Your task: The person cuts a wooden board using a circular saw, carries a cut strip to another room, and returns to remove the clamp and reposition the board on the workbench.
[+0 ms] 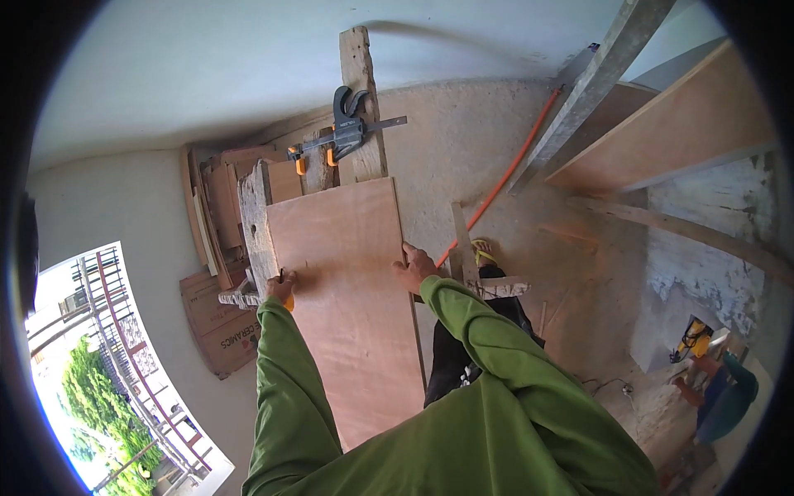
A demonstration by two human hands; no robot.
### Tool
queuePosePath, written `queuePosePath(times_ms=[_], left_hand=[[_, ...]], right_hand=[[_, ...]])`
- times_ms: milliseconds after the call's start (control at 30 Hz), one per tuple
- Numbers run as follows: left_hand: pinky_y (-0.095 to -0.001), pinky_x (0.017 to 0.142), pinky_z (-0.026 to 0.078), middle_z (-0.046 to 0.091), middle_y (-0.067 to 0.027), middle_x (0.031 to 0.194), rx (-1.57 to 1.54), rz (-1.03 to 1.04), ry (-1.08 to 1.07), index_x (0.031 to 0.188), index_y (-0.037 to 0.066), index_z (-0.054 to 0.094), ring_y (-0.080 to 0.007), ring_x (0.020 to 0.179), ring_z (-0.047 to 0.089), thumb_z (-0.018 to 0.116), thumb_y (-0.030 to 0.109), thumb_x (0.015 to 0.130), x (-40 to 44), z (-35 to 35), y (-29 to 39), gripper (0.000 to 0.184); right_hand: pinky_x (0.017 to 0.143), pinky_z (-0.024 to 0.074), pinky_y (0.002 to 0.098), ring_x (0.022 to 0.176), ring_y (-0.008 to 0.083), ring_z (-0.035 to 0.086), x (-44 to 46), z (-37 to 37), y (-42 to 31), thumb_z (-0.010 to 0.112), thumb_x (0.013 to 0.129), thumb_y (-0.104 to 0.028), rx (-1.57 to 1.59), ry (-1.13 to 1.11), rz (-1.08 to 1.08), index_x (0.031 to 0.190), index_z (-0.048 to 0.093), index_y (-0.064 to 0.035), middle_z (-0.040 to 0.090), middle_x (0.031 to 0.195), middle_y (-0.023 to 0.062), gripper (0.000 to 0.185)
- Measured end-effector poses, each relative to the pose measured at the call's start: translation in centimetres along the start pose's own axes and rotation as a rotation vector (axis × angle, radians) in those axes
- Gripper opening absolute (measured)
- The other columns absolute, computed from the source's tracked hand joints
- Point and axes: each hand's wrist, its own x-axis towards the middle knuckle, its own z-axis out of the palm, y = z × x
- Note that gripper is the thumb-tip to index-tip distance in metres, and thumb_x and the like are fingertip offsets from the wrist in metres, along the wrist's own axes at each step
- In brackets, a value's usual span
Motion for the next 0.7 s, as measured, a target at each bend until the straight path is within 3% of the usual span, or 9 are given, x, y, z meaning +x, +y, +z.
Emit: queuePosePath(times_ms=[267, 333, 433, 533, 700], left_hand=[[-0.0394, 0.091, 0.042, 0.056, -0.0247, 0.114, -0.088, -0.077, -0.098, 0.116, -0.003, 0.055, -0.0359, 0.108, 0.053, 0.064, 0.055, 0.071, -3.3, -2.1, 3.6, 0.074], [-0.0396, 0.092, 0.042, 0.056, -0.0261, 0.114, -0.149, -0.124, -0.058, 0.118, -0.004, 0.052, -0.0359, 0.110, 0.052, 0.066, 0.057, 0.069, -3.9, -1.8, 3.9, 0.080], [-0.0381, 0.091, 0.043, 0.056, -0.0243, 0.115, -0.087, -0.138, 0.017, 0.113, -0.005, 0.055, -0.0343, 0.109, 0.053, 0.074, 0.055, 0.061, -3.9, -1.7, 4.4, 0.082], [-0.0381, 0.093, 0.042, 0.055, -0.0260, 0.115, -0.073, -0.351, -0.020, 0.115, -0.006, 0.053, -0.0351, 0.111, 0.052, 0.075, 0.057, 0.059, -4.5, -1.8, 5.2, 0.087], [-0.0390, 0.095, 0.040, 0.053, -0.0256, 0.119, -0.135, -0.334, -0.071, 0.120, -0.006, 0.049, -0.0363, 0.114, 0.049, 0.074, 0.059, 0.059, -5.2, -2.7, 5.6, 0.093]], right_hand=[[0.099, 0.0378, 0.0375, 0.116, 0.0364, 0.046, -0.2, 0.1, -0.3, 0.056, 0.078, -0.030, 0.092, -0.007, 0.031, 0.129, 0.040, 0.0041, 0.048, 0.123, 0.0277, 0.063], [0.075, 0.0483, 0.0386, 0.083, 0.0320, 0.063, -1.0, 0.8, -0.8, 0.064, 0.077, -0.026, -0.141, 0.270, -0.117, 0.111, 0.052, 0.0058, 0.060, 0.100, 0.0242, 0.048], [0.072, 0.0478, 0.0410, 0.079, 0.0339, 0.060, -1.1, 1.6, -0.4, 0.067, 0.076, -0.035, -0.224, 0.388, -0.168, 0.100, 0.053, 0.0043, 0.060, 0.090, 0.0235, 0.048], [0.071, 0.0467, 0.0441, 0.079, 0.0363, 0.058, -1.8, 2.1, -0.3, 0.065, 0.078, -0.038, -0.201, 0.345, -0.100, 0.092, 0.052, 0.0025, 0.059, 0.084, 0.0219, 0.044], [0.073, 0.0476, 0.0447, 0.084, 0.0377, 0.059, -3.2, 1.7, -1.2, 0.062, 0.080, -0.038, -0.292, 0.173, -0.009, 0.091, 0.054, 0.0012, 0.060, 0.089, 0.0217, 0.041]])
